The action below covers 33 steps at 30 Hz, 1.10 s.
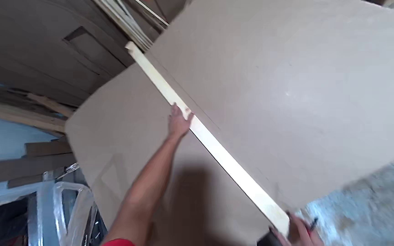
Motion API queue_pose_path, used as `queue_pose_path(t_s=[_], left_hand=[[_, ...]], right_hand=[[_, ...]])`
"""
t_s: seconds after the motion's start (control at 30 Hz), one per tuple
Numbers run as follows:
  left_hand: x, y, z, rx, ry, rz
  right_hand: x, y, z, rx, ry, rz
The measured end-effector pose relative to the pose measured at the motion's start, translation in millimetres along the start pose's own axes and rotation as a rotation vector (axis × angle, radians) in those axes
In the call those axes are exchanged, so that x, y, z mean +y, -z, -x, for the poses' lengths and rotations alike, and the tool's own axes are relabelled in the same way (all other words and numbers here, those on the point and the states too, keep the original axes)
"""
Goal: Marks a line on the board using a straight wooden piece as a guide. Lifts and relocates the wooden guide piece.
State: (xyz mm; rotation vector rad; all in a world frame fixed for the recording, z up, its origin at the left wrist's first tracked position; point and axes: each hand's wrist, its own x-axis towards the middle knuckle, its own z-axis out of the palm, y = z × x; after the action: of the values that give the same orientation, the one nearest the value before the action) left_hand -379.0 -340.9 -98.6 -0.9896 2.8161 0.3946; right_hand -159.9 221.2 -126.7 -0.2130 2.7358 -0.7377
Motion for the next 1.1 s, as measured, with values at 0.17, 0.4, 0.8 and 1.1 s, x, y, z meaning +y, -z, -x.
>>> queue_pose_path(t_s=[0.17, 0.4, 0.8, 1.1], left_hand=[[-4, 34, -2, -0.321, -0.122, -0.040], [-21, 18, 6, -0.265, -0.128, -0.058], [-39, 7, 0, -0.206, -0.190, 0.008], [-36, 2, -3, -0.183, -0.172, 0.061]], right_hand=[[-6, 34, 11, 0.056, -0.070, -0.165], [-72, 82, -38, 0.018, -0.087, -0.698], [-235, -59, -278, -0.027, 0.414, -0.547], [-377, -133, -426, 0.006, 0.764, -0.473]])
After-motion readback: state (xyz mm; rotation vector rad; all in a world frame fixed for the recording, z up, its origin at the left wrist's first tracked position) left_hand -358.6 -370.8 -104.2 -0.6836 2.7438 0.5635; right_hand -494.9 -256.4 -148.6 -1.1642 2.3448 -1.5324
